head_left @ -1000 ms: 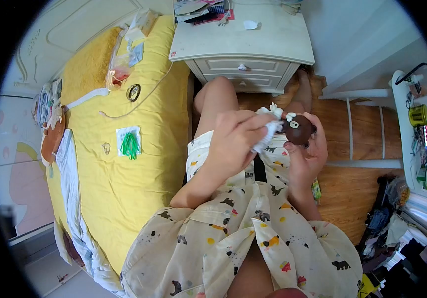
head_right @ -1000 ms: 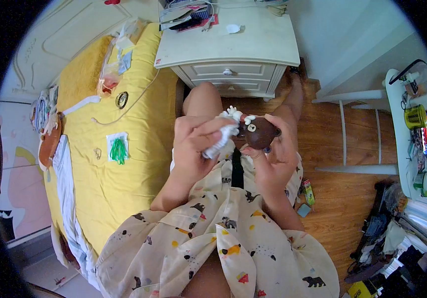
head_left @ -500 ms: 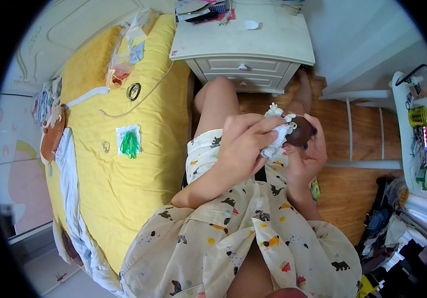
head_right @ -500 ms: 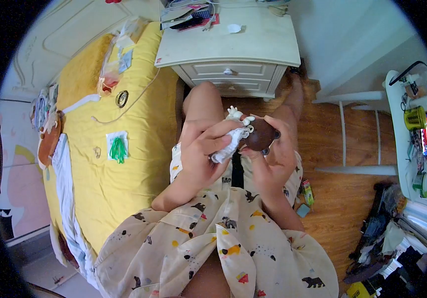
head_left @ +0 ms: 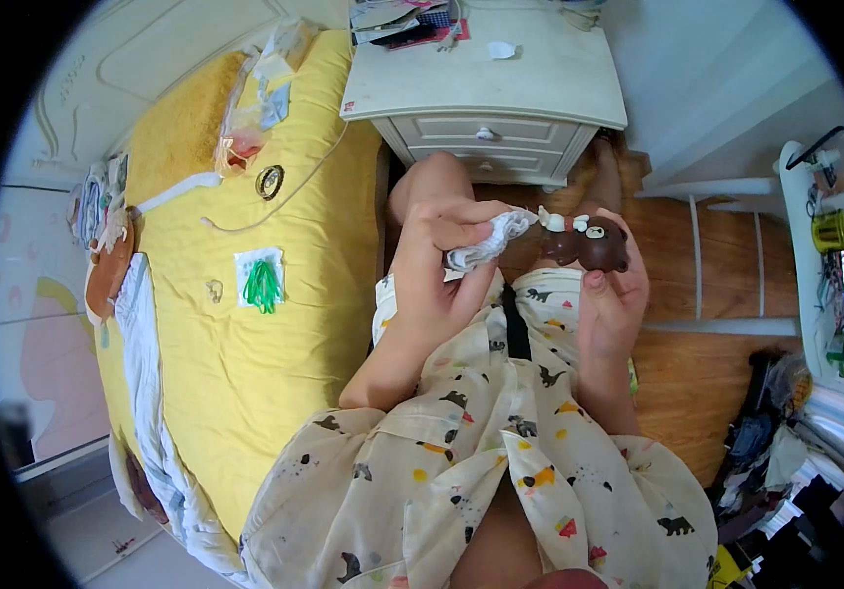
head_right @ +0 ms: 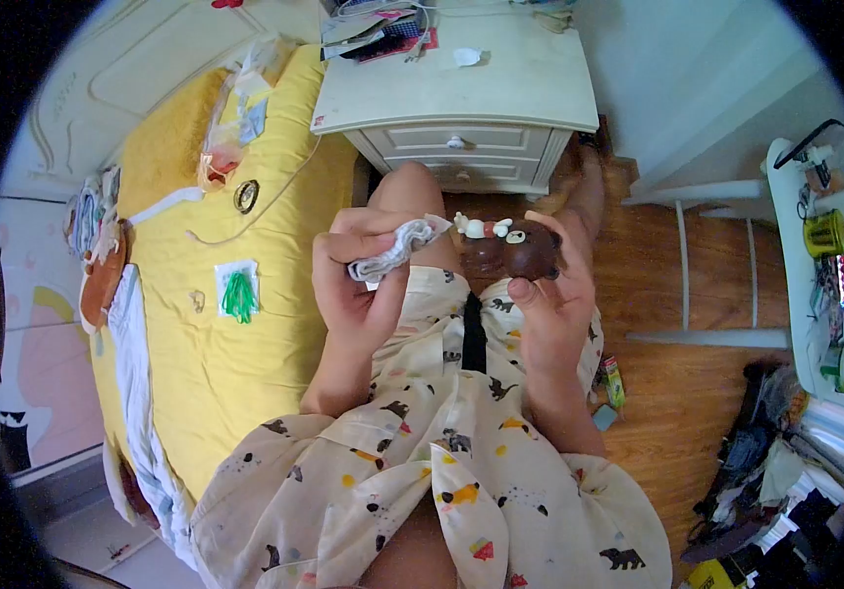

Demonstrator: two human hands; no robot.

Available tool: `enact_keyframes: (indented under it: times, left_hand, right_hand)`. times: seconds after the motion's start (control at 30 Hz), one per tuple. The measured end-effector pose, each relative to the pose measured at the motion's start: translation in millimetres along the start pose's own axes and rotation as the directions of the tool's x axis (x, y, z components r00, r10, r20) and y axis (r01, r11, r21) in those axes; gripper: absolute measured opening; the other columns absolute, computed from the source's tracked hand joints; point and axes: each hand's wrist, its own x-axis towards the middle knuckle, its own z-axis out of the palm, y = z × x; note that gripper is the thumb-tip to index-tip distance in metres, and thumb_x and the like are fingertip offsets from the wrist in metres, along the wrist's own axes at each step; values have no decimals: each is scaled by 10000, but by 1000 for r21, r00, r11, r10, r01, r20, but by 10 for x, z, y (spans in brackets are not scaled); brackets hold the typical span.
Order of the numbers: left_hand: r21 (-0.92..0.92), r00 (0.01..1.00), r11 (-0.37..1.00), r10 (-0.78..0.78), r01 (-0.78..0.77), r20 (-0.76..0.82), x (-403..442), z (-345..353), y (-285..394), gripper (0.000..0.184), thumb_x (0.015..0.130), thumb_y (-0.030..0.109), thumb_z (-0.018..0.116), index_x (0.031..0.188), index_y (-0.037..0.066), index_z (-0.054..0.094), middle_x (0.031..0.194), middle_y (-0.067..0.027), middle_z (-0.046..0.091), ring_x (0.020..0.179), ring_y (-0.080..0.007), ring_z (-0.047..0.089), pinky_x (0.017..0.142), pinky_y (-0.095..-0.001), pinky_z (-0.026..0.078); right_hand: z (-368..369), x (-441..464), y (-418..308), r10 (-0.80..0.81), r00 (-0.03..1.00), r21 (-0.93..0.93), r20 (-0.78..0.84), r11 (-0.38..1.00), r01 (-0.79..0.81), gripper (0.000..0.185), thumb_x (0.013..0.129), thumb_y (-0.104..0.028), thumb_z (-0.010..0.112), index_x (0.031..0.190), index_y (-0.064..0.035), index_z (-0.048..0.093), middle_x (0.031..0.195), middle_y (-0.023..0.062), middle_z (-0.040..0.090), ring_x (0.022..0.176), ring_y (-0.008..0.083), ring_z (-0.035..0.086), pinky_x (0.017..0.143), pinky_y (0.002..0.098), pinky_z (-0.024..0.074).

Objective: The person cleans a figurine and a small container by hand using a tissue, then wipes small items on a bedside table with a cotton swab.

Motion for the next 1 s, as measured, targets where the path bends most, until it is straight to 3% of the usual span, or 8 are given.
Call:
enact_keyframes:
  times: [0.17, 0.43, 0.63, 0.73, 0.83, 0.87, 0.97, 1.0]
  left_hand:
    - [-6, 1000, 1000, 20, -20, 9, 17, 0, 68, 368, 699, -104, 651, 986, 71, 501, 1069, -125, 689, 917, -278, 598, 808, -369, 440]
    - [276, 954, 930, 177, -242, 242, 116, 107, 241, 434, 636, 8, 719, 1017, 75, 524, 1128, -77, 664, 936, -261, 585, 784, -388, 397]
    - [295, 929, 905, 215, -305, 300, 79, 163, 115, 467, 620, 17, 760, 1010, 99, 517, 1147, -32, 670, 898, -253, 587, 771, -379, 380]
    - [270, 925, 924, 173, -272, 338, 131, 57, 152, 427, 628, -51, 677, 1017, 43, 528, 1116, -96, 657, 973, -278, 593, 811, -397, 416]
    - [137, 989, 990, 24, -44, 147, 41, 7, 59, 403, 660, -110, 654, 1007, 35, 510, 1118, -124, 660, 938, -295, 606, 806, -392, 441]
    - [25, 998, 999, -39, 37, 46, 0, 26, 12, 325, 743, -136, 599, 1002, 28, 491, 1099, -160, 662, 896, -266, 620, 791, -358, 470]
    - [-211, 987, 969, -146, 129, -68, 10, 59, 63, 259, 852, -157, 546, 1023, 8, 442, 1037, -218, 616, 948, -236, 615, 817, -300, 496]
    - [-184, 992, 977, -117, 107, -44, 18, 50, 72, 274, 862, -175, 515, 1040, 14, 427, 1050, -223, 615, 951, -235, 615, 836, -303, 499]
  right_hand:
    - [36, 6, -24, 46, 998, 90, 33, 995, -49, 653, 764, -129, 793, 1306, 57, 481, 1187, 111, 603, 1110, 209, 584, 1004, 343, 427]
    - [27, -13, -3, 21, 999, 56, 28, 998, -22, 647, 749, -59, 794, 1305, 56, 484, 1168, 103, 622, 1083, 176, 595, 975, 295, 441]
    - [29, -36, -65, -67, 998, -269, -2, 961, 64, 625, 742, 12, 771, 1298, 53, 489, 1158, 114, 631, 1068, 190, 607, 965, 302, 453]
    - [82, -37, -79, -70, 997, -199, 14, 977, 71, 611, 752, -6, 764, 1296, 52, 491, 1160, 124, 631, 1080, 206, 607, 979, 315, 454]
    - [60, 25, -56, -58, 998, -86, 5, 995, 58, 599, 770, -61, 766, 1290, 54, 492, 1159, 131, 631, 1081, 222, 612, 981, 329, 463]
    - [42, 37, -52, -41, 999, -44, 12, 998, 42, 606, 772, -88, 771, 1291, 53, 490, 1163, 132, 628, 1086, 228, 611, 985, 337, 461]
    - [-2, 52, -35, 8, 999, 73, 36, 997, -10, 638, 774, -161, 786, 1295, 49, 484, 1180, 132, 614, 1108, 247, 599, 1006, 363, 445]
    - [-5, 49, -29, 24, 999, 103, 42, 994, -28, 653, 770, -178, 793, 1298, 49, 481, 1188, 131, 607, 1121, 254, 592, 1019, 374, 433]
